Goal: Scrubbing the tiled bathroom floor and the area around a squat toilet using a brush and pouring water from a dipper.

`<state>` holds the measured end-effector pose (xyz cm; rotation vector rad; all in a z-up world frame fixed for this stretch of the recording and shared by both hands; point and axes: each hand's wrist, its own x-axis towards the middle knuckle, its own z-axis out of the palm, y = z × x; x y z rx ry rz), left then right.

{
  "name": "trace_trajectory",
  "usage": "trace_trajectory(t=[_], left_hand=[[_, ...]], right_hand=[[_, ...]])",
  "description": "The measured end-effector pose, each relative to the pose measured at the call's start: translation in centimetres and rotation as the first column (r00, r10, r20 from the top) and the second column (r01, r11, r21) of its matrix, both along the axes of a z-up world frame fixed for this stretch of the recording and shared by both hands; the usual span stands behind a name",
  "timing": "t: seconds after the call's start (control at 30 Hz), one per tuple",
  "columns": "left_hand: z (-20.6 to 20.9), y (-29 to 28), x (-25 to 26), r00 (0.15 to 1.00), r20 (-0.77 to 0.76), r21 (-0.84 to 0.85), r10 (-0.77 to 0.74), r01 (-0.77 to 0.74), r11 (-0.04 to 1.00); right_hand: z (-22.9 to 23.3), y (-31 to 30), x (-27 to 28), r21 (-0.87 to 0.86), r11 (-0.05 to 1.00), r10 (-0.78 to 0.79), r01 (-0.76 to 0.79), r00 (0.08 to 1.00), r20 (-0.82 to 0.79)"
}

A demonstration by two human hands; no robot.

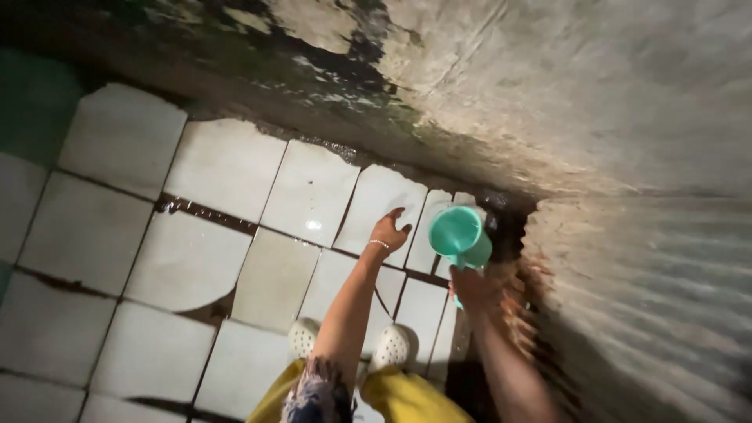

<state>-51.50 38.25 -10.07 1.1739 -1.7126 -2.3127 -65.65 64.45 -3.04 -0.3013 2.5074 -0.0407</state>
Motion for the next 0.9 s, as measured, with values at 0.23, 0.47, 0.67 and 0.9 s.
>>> trace_trajectory(t=[0.23, 0.47, 0.67, 0.9], left_hand=[[-12.2, 2.4, 1.3, 0.998, 0.058, -0.087, -0.003, 0.008, 0.996], [-14.8, 0.3, 7.3, 0.969, 0.215, -0.138, 0.12, -0.091, 0.986], [-10.5, -1.1, 10.9, 0.959, 0.178, -0.101, 0.219, -0.204, 0.974], [-5.3, -4.0, 14.4, 0.954, 0.154, -0.033, 0.257, -0.255, 0.966]], right_hand=[[-12.8, -8.8, 4.3, 0.238, 0.971, 0.034, 0.017, 0.977, -0.211], [-13.6, -16.8, 8.5, 0.012, 0.998, 0.053, -0.054, 0.994, 0.098], [-6.1, -17.4, 6.6, -0.165, 0.828, -0.315, 0.536, 0.688, 0.653], [-1.6, -14.1, 2.7, -0.091, 0.813, -0.439, 0.576, 0.707, 0.554]])
